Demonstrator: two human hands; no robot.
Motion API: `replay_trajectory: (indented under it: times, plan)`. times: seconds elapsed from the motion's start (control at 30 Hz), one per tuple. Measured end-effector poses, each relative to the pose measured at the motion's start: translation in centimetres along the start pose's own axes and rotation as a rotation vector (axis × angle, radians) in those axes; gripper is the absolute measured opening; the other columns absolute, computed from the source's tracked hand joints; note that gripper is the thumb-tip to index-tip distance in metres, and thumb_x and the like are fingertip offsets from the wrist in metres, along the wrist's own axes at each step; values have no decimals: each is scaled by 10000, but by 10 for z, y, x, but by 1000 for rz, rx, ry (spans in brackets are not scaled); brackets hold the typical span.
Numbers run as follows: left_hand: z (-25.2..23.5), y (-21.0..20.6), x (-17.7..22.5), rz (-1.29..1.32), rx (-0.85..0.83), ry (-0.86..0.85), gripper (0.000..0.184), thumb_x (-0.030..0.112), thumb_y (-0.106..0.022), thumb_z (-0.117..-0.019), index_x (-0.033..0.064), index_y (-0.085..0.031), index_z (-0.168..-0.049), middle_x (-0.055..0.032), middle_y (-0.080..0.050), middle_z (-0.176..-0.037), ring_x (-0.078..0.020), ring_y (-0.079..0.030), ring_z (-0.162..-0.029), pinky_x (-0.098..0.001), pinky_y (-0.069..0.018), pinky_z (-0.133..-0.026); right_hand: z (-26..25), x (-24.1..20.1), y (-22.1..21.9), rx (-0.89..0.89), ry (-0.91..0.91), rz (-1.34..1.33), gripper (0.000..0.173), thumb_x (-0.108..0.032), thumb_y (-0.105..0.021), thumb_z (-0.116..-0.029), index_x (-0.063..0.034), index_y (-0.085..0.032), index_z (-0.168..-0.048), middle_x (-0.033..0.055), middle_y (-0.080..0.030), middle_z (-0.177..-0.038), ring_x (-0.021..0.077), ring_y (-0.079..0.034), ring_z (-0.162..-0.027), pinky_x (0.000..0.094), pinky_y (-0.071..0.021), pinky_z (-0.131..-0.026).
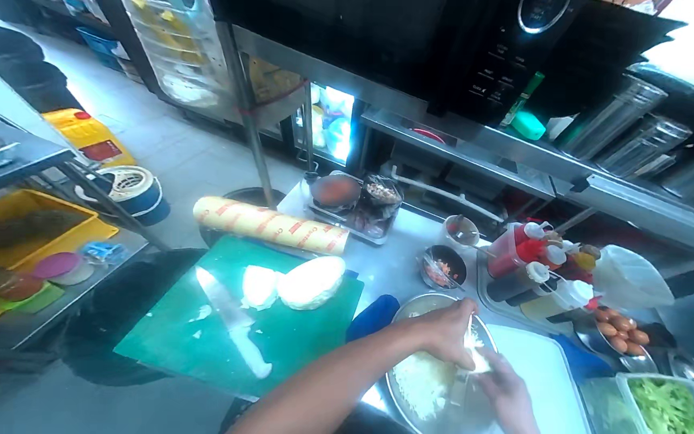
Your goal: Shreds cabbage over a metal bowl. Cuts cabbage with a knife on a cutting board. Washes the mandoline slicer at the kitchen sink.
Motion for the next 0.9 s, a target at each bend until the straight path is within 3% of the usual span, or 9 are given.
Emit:
replay_trajectory:
  times: [0.07,0.2,0.37,0.5,0.53,0.67,0.8,0.9]
  plan:
    - [1,-5,3,-5,-11,-3,1042,392,-929,-652,112,-347,-1471,-156,-539,-1391,-286,-640,-1162,-511,-576,-941,-1,-10,1,30,52,-55,495,-5,-747,-840,-151,-695,-1310,60,-646,-1343,208,-717,-938,391,-657,-748]
    - [5,-4,0,2,-13,14,1047,428,-915,-662,131,-334,-1481,-150,-529,-1405,-280,-646,-1153,-509,-580,-931,16,44,-8,-9,-120,68,468,-50,-779,-845,-167,-699,-1292,39,-680,-1287,164,-711,-1022,389,-641,-861]
    - [12,-9,-2,8,-14,13,1053,408,-918,-656,134,-327,-1484,-147,-532,-1403,-261,-649,-1147,-492,-583,-938,7,-11,-5,45,50,-25,487,-35,-751,-854,-183,-699,-1316,25,-643,-1361,173,-707,-1006,367,-652,-788]
    - [17,-2,-5,9,-9,54,1048,431,-908,-655,163,-325,-1484,-117,-540,-1403,-233,-641,-1166,-481,-579,-949,17,46,-12,1,-90,67,461,-92,-775,-859,-219,-709,-1297,-12,-667,-1319,132,-693,-1067,365,-633,-880]
    - [19,-2,-5,11,-10,53,1046,430,-909,-655,165,-327,-1482,-116,-539,-1405,-230,-638,-1172,-480,-576,-957,19,46,-12,-5,-97,89,465,-99,-779,-856,-225,-710,-1298,-20,-664,-1330,121,-679,-1110,361,-622,-915]
    - [24,-8,-5,9,-15,80,1035,449,-900,-663,192,-323,-1484,-90,-531,-1422,-207,-642,-1173,-471,-584,-949,8,-11,-11,28,37,19,463,-70,-734,-882,-234,-704,-1314,-14,-627,-1380,143,-685,-1087,353,-643,-851]
    - [28,-8,-9,11,2,88,1034,487,-898,-665,193,-329,-1477,-86,-524,-1429,-192,-640,-1174,-448,-580,-961,15,38,-17,1,-34,109,462,-98,-739,-878,-246,-698,-1314,-24,-642,-1340,102,-688,-1004,336,-628,-838]
    - [32,-9,-10,11,29,99,1032,492,-897,-660,205,-328,-1471,-70,-531,-1419,-164,-653,-1143,-428,-591,-944,11,12,-15,1,33,90,471,-87,-739,-890,-257,-692,-1327,-38,-627,-1369,101,-674,-1078,330,-627,-879]
Point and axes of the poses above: each hand's wrist, its own z-axis away from the middle knuckle, its own y-axis out of the back of the hand, x = y × z, the point moved 3 cm from there along -z, towards the middle knuckle
